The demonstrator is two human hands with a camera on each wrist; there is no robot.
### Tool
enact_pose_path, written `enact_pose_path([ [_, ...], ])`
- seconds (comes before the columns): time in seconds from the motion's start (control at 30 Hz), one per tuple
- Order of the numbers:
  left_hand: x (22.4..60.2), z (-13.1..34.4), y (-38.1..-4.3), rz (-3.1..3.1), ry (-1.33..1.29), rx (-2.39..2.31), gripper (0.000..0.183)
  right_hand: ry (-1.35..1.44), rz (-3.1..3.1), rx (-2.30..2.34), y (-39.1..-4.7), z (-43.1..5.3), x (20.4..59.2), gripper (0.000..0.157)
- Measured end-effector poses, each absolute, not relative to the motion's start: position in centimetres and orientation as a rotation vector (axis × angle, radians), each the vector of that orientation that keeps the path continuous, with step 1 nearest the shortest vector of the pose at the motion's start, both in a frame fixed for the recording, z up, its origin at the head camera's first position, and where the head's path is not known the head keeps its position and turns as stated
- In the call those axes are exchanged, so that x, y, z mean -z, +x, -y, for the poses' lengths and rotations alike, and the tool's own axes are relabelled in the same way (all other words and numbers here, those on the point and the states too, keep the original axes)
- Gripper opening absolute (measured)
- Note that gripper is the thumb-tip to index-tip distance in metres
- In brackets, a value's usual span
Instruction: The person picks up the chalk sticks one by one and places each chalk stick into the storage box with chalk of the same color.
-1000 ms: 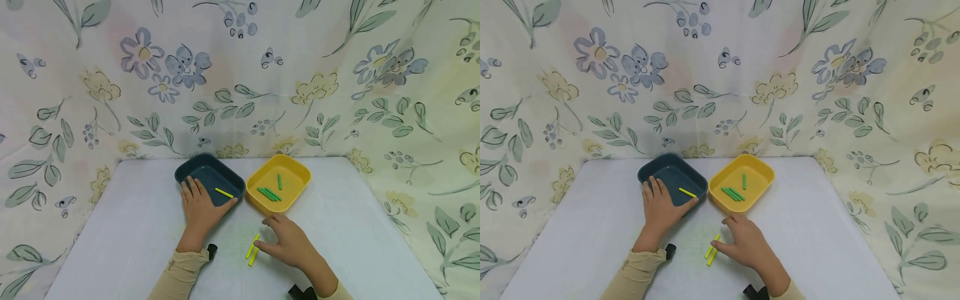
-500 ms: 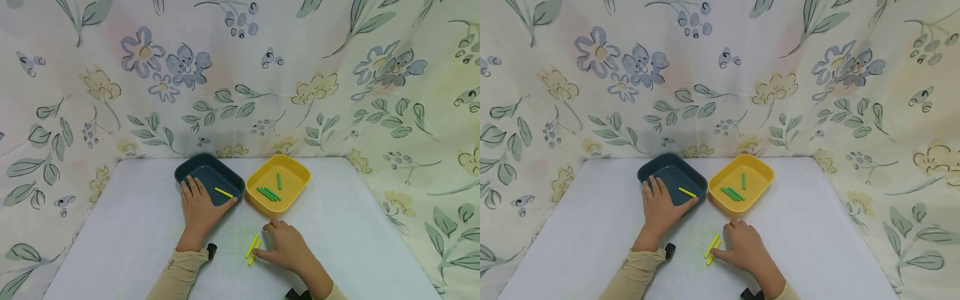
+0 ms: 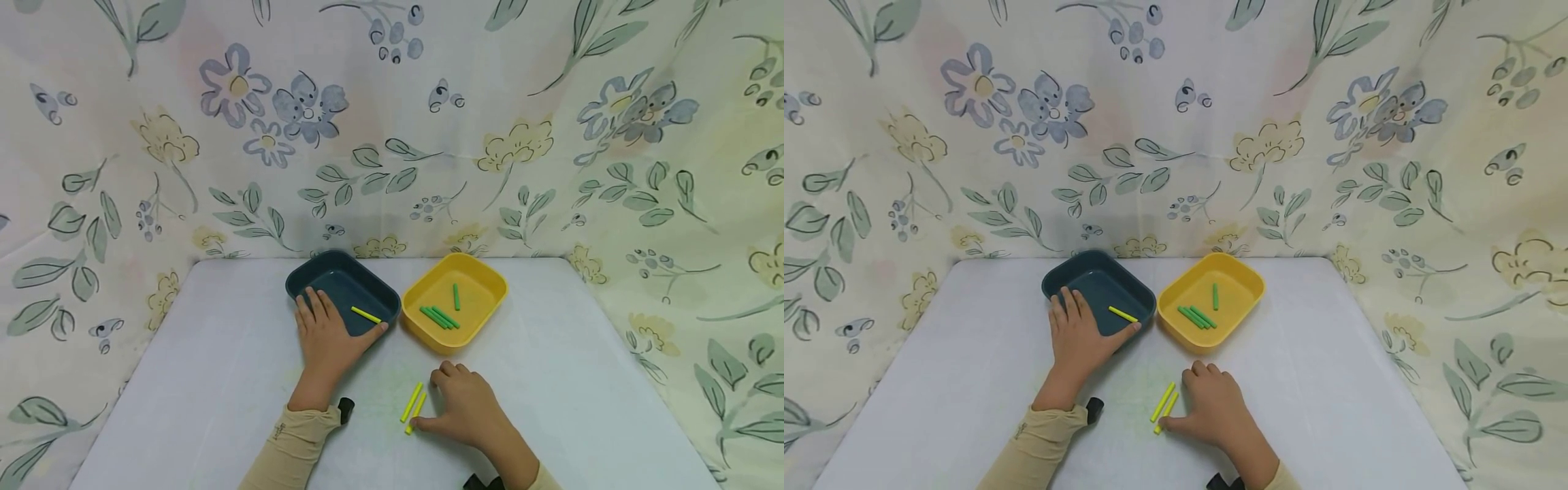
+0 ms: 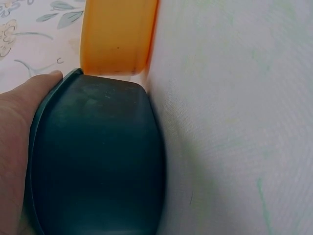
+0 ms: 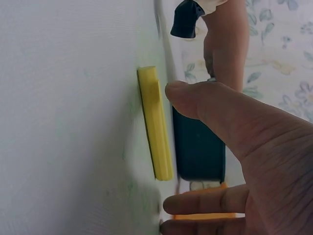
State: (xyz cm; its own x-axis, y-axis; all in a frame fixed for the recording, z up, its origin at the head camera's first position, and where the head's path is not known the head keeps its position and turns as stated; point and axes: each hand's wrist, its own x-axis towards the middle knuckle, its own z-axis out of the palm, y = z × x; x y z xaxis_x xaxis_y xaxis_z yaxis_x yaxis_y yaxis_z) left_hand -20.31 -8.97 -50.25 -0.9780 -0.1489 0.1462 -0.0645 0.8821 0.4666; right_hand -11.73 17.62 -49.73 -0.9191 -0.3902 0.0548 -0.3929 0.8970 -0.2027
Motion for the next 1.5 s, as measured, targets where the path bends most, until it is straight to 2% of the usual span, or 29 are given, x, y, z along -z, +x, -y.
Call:
enact_pose_path([
  [1.0,50.4,8.9,-20.4,2.881,0.173,0.709,0.152,0.623,3.119,-0.218,-11.2,-16.6,49.7,0.08],
  [1.37,50.1,8.9,-20.2,2.881,0.163,0.711,0.151,0.658,3.09,-0.251,-11.2,-16.6,49.9,0.061],
  [1.5,50.2,8.9,-20.2,2.879,0.164,0.719,0.151,0.657,3.072,-0.244,-11.2,-16.6,50.1,0.061],
])
